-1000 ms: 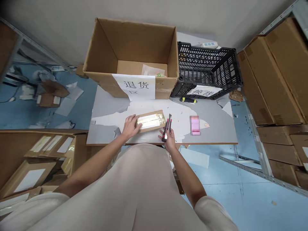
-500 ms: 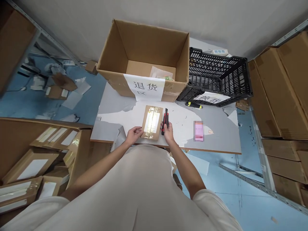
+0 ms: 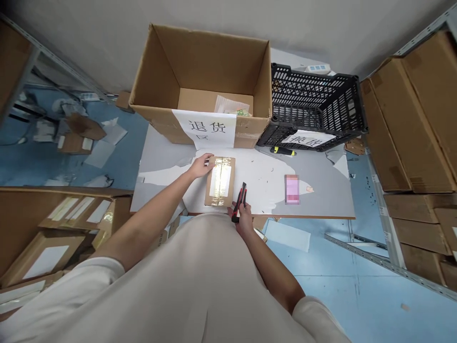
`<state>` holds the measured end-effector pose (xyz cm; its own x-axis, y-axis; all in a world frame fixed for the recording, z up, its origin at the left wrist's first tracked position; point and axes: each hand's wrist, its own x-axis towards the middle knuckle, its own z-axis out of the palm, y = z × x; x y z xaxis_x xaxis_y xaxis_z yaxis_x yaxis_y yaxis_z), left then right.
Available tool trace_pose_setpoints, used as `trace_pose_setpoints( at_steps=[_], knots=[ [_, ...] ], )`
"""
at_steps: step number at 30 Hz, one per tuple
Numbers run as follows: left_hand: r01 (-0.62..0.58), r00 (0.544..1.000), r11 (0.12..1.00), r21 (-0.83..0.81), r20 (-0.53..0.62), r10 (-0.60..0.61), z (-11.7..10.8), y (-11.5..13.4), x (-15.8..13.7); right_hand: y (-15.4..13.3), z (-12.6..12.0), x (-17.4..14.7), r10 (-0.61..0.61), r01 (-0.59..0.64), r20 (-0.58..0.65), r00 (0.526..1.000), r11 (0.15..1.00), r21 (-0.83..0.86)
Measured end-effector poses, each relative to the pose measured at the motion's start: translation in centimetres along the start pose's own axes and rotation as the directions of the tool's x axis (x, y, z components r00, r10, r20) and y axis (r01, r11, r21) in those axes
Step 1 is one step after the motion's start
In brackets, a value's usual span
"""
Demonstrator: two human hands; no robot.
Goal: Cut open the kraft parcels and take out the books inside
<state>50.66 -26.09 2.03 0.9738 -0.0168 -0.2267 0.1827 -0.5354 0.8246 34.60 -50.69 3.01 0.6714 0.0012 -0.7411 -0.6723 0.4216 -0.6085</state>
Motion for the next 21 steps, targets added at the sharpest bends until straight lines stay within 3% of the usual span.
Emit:
trace_pose_setpoints(
  at_steps=[3, 6, 9, 11, 13, 15, 18, 21],
  knots=[
    [0.091, 0.981, 0.995, -0.037, -0.166, -0.096, -0.2, -0.6, -2.5, -1.5, 0.6, 0.9, -0.151, 0.152, -0.039, 0.988, 0.988, 0.025],
    [0.255, 0.917, 0.967, 0.01, -0.319, -0.238, -0.2, -1.2, -6.9, -4.0, 1.3, 2.9, -0.322, 0.324, -0.067, 0.944, 0.945, 0.03],
    [0.377, 0.891, 0.924, 0.066, -0.298, -0.342, 0.7, -1.4, -11.3, -6.6, 2.3, 5.3, -0.449, 0.449, -0.008, 0.894, 0.893, -0.025],
    [0.378, 0.885, 0.922, 0.083, -0.324, -0.333, 1.5, -1.3, -12.9, -7.8, 2.6, 6.5, -0.498, 0.501, 0.057, 0.865, 0.86, -0.099],
    [0.283, 0.894, 0.946, 0.155, -0.399, -0.202, 1.9, -1.0, -13.1, -8.5, 2.2, 7.1, -0.519, 0.531, 0.111, 0.847, 0.829, -0.177],
    [0.112, 0.927, 0.943, 0.313, -0.374, 0.014, 1.8, -0.4, -12.2, -8.6, 0.9, 6.9, -0.518, 0.539, 0.152, 0.842, 0.797, -0.271],
    [-0.185, 0.967, 0.841, 0.508, -0.06, 0.249, 1.0, 0.5, -10.1, -8.1, -2.3, 5.7, -0.453, 0.486, 0.186, 0.872, 0.76, -0.432],
    [-0.298, 0.954, 0.767, 0.568, 0.149, 0.26, 0.5, 1.0, -8.7, -7.3, -4.8, 4.5, -0.358, 0.411, 0.205, 0.911, 0.744, -0.526]
  ],
)
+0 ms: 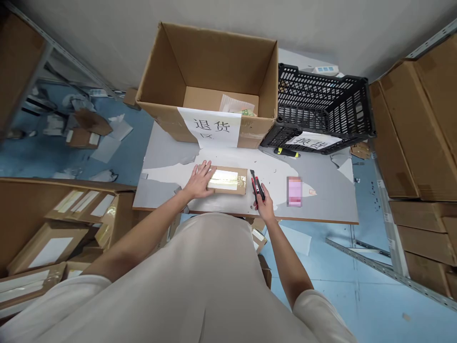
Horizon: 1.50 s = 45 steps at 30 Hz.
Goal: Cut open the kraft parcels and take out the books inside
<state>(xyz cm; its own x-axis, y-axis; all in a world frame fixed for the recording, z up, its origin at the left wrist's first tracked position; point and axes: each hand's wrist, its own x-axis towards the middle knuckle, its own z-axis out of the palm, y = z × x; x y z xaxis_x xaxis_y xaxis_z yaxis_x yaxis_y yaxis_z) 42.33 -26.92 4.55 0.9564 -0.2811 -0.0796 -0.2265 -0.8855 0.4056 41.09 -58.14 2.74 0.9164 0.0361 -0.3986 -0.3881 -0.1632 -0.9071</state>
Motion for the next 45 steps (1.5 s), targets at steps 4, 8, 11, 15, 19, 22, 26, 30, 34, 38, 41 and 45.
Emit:
trace_pose_setpoints(
  at_steps=[4, 8, 11, 15, 19, 22, 26, 30, 34, 38, 41, 45],
  knots=[
    [0.061, 0.996, 0.997, 0.052, 0.068, -0.064, 0.0, 0.3, 0.6, 0.7, -0.4, -1.2, 0.041, -0.04, 0.051, 0.998, 0.999, -0.011],
    [0.099, 0.991, 0.993, 0.069, 0.084, -0.105, 0.1, 0.6, 0.8, 0.6, -0.4, -1.2, 0.042, -0.041, 0.066, 0.997, 0.999, -0.021],
    [0.105, 0.992, 0.993, 0.054, 0.07, -0.108, 0.2, 0.7, 0.9, 0.5, -1.0, -1.2, 0.054, -0.048, 0.097, 0.994, 0.997, -0.059],
    [0.091, 0.995, 0.995, 0.031, 0.042, -0.092, 0.3, 0.6, 0.8, 0.6, -1.5, -0.9, 0.032, -0.026, 0.073, 0.997, 0.996, -0.091],
    [0.087, 0.996, 0.996, 0.014, 0.022, -0.087, 0.3, 0.6, 0.6, 0.6, -1.3, -0.5, 0.045, -0.038, 0.077, 0.996, 0.995, -0.087],
    [0.091, 0.995, 0.996, 0.021, 0.027, -0.091, 0.4, 0.7, 0.5, 0.3, -1.2, -0.4, 0.062, -0.054, 0.1, 0.993, 0.995, -0.081],
    [0.081, 0.997, 0.997, -0.006, -0.012, -0.081, 0.9, 0.3, 0.5, -0.4, -2.1, -0.1, 0.063, -0.039, 0.168, 0.984, 0.989, -0.14],
    [0.039, 0.995, 0.998, -0.039, -0.091, -0.042, 1.6, -0.2, 0.7, -0.9, -3.7, -0.2, 0.079, -0.02, 0.268, 0.96, 0.976, -0.219],
    [0.029, 0.989, 0.999, -0.038, -0.145, -0.035, 2.0, -0.5, 0.8, -0.7, -4.0, -1.6, 0.106, -0.01, 0.383, 0.918, 0.969, -0.246],
    [0.021, 0.993, 1.0, -0.021, -0.117, -0.023, 1.9, -0.5, 0.8, 0.4, -4.3, -3.5, 0.091, -0.027, 0.299, 0.95, 0.977, -0.211],
    [0.044, 0.996, 0.999, 0.002, -0.079, -0.044, 1.6, -0.3, 0.6, 0.9, -5.7, -4.1, 0.062, -0.037, 0.155, 0.986, 0.987, -0.157],
    [0.008, 0.994, 0.999, 0.04, -0.107, -0.003, 1.5, 0.2, -0.1, 0.3, -6.8, -3.2, -0.008, 0.005, -0.016, 1.0, 0.991, -0.136]
  ],
)
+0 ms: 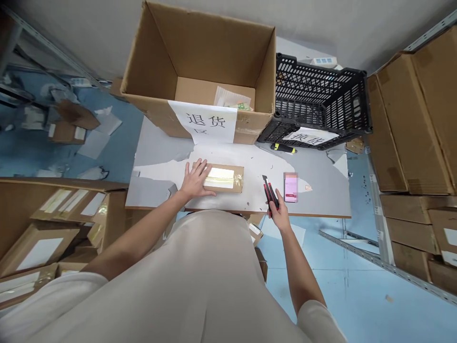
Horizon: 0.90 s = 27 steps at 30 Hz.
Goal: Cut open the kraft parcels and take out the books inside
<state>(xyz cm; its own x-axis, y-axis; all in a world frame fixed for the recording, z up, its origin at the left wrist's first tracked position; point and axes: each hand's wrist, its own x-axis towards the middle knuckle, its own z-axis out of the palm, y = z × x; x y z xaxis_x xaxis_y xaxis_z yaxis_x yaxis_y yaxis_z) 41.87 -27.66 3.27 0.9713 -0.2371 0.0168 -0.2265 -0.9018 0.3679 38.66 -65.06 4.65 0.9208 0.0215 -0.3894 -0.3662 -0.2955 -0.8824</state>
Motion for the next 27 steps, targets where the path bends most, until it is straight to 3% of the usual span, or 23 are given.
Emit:
trace_pose_setpoints(
  at_steps=[6, 8, 10, 12, 13, 16, 18, 21, 23, 27],
  knots=[
    [-0.013, 0.992, 1.0, -0.006, -0.127, 0.012, 0.1, 0.5, -3.0, -2.6, 3.0, 3.0, -0.165, 0.172, 0.05, 0.985, 0.966, -0.191],
    [-0.029, 0.99, 0.999, -0.021, -0.141, 0.026, 0.3, 0.5, -4.3, -3.8, 4.5, 3.9, -0.284, 0.321, 0.159, 0.945, 0.897, -0.304],
    [-0.057, 0.989, 0.997, -0.052, -0.137, 0.049, 0.7, 0.6, -5.4, -4.9, 6.0, 4.6, -0.358, 0.473, 0.329, 0.874, 0.783, -0.404],
    [-0.038, 0.988, 0.994, -0.103, -0.151, 0.022, 1.3, 0.5, -6.2, -5.8, 7.4, 5.3, -0.372, 0.552, 0.428, 0.824, 0.7, -0.454],
    [0.014, 0.983, 0.99, -0.139, -0.179, -0.039, 1.7, 0.4, -6.4, -6.0, 8.0, 5.6, -0.381, 0.557, 0.422, 0.822, 0.691, -0.46],
    [0.273, 0.905, 0.905, -0.325, -0.233, -0.356, 2.8, -0.3, -6.7, -5.8, 9.6, 6.2, -0.433, 0.484, 0.218, 0.875, 0.76, -0.433],
    [0.387, 0.858, 0.784, -0.486, -0.123, -0.499, 3.3, -1.0, -6.7, -4.9, 10.2, 6.3, -0.404, 0.396, 0.06, 0.913, 0.84, -0.372],
    [0.422, 0.856, 0.64, -0.642, 0.051, -0.514, 3.2, -1.6, -6.8, -3.6, 10.4, 6.3, -0.251, 0.247, -0.002, 0.968, 0.953, -0.177],
    [0.445, 0.824, 0.59, -0.674, 0.05, -0.564, 2.7, -1.7, -6.7, -3.1, 10.2, 6.3, -0.171, 0.171, 0.005, 0.985, 0.985, 0.015],
    [0.531, 0.727, 0.549, -0.646, 0.015, -0.686, 1.6, -1.5, -6.0, -2.3, 10.1, 6.9, -0.132, 0.123, 0.01, 0.991, 0.948, 0.293]
  ],
)
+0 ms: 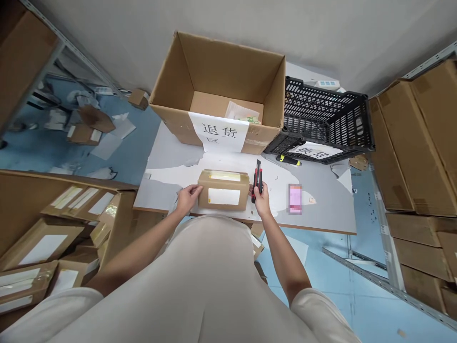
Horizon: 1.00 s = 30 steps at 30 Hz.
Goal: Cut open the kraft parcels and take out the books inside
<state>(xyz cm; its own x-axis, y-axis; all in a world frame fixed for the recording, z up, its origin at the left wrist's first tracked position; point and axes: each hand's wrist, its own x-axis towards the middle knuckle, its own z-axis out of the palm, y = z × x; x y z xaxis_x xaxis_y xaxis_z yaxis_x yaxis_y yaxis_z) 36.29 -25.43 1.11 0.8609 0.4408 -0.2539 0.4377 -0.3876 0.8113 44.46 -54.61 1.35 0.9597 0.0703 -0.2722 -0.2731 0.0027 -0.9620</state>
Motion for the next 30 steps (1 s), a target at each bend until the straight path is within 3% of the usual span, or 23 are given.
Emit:
trace_pose_setpoints(
  at_steps=[7, 10, 14, 20, 26, 30],
  knots=[
    [-0.035, 0.999, 0.999, 0.006, -0.017, 0.035, 1.2, -0.6, 0.8, 3.3, 0.1, -1.0, 0.068, -0.069, -0.055, 0.996, 0.997, -0.022],
    [-0.032, 0.999, 0.999, -0.03, 0.031, 0.033, 1.0, -1.8, 0.4, 4.5, 0.2, -2.3, 0.1, -0.1, -0.092, 0.991, 0.995, 0.01],
    [-0.008, 0.994, 0.998, -0.065, 0.106, 0.015, 0.6, -3.9, -0.6, 5.7, 0.0, -4.2, 0.114, -0.126, -0.129, 0.985, 0.988, -0.086],
    [0.083, 0.955, 0.933, -0.351, 0.296, 0.026, 1.1, -6.4, -1.7, 6.6, -0.1, -5.4, 0.195, -0.199, -0.115, 0.974, 0.98, -0.025],
    [0.126, 0.933, 0.899, -0.42, 0.358, 0.036, 0.5, -5.0, -1.5, 5.6, -0.5, -5.0, 0.189, -0.191, -0.077, 0.979, 0.981, -0.021],
    [0.161, 0.951, 0.898, -0.408, 0.307, -0.031, -0.4, -3.0, -1.2, 3.6, -1.2, -3.8, 0.18, -0.176, -0.07, 0.981, 0.983, 0.054]
  ],
)
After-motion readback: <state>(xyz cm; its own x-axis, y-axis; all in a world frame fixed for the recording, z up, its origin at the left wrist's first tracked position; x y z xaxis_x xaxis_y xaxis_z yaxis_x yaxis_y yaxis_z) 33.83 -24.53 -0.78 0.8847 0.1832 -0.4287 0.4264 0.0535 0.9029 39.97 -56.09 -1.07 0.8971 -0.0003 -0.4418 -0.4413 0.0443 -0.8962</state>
